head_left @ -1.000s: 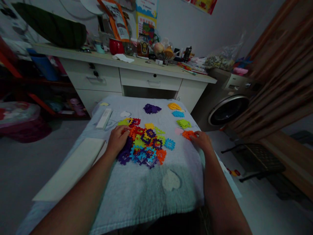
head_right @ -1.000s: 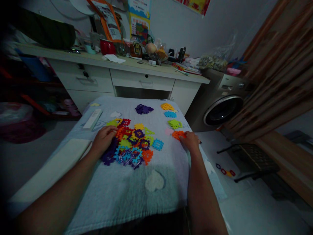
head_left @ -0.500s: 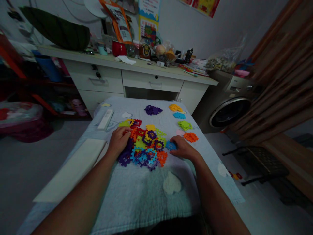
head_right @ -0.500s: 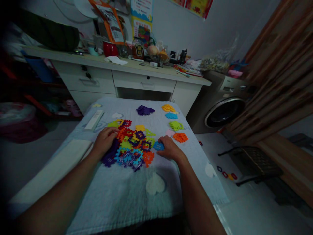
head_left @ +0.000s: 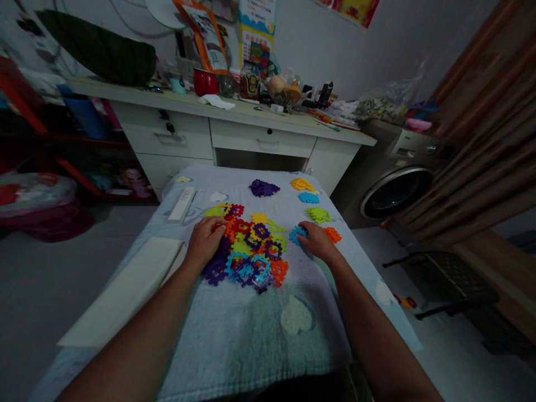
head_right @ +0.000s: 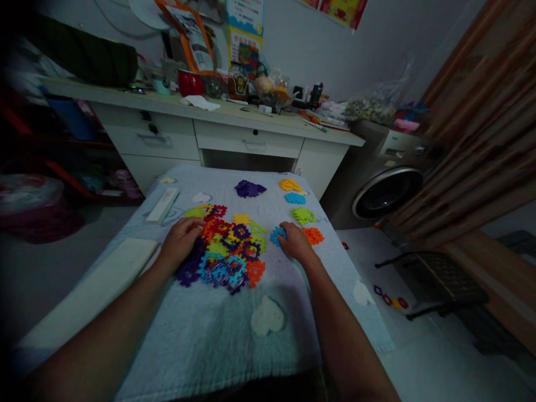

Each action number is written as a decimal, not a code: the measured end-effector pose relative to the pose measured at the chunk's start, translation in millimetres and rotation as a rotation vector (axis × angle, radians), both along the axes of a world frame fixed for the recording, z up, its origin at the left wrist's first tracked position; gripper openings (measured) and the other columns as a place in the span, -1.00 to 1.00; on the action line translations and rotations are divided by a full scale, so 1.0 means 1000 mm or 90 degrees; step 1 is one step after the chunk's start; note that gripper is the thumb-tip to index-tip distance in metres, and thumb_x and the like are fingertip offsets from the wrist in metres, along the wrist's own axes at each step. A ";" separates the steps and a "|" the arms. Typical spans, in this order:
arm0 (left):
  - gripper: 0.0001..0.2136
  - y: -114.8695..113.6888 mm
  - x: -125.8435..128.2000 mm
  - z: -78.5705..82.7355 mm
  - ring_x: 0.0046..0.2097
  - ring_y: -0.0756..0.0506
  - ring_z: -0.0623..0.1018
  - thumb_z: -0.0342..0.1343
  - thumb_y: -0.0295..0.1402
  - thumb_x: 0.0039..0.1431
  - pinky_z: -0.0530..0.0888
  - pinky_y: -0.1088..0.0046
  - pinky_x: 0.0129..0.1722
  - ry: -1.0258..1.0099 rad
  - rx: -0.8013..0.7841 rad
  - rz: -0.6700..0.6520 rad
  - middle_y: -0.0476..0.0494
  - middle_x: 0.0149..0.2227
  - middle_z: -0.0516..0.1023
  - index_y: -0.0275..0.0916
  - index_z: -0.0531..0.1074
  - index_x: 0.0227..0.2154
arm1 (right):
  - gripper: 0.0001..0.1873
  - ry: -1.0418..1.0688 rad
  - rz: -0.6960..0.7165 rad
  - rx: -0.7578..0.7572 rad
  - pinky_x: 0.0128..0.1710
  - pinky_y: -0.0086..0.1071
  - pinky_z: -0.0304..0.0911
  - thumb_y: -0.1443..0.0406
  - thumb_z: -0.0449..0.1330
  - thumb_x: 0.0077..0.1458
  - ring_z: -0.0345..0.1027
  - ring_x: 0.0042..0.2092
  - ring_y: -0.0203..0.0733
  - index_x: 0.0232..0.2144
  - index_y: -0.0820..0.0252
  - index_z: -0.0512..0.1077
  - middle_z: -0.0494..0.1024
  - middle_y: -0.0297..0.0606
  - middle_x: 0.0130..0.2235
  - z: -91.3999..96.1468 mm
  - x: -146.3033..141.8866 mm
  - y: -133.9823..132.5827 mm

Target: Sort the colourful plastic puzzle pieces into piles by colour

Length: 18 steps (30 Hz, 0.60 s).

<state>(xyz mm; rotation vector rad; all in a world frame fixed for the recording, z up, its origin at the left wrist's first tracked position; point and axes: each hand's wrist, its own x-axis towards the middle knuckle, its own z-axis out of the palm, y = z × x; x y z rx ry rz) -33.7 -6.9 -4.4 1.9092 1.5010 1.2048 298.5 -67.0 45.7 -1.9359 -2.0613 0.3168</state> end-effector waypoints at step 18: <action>-0.74 0.000 -0.001 -0.002 -0.01 -0.20 0.48 -0.02 -0.19 0.09 0.34 0.19 0.11 0.002 -0.010 -0.007 -0.15 -0.14 0.53 -0.18 0.50 -0.31 | -0.62 -0.204 -0.149 0.025 -0.05 -0.24 0.20 0.16 0.28 0.06 0.33 0.00 0.00 -0.08 0.16 0.45 0.47 -0.06 -0.03 0.023 0.022 0.079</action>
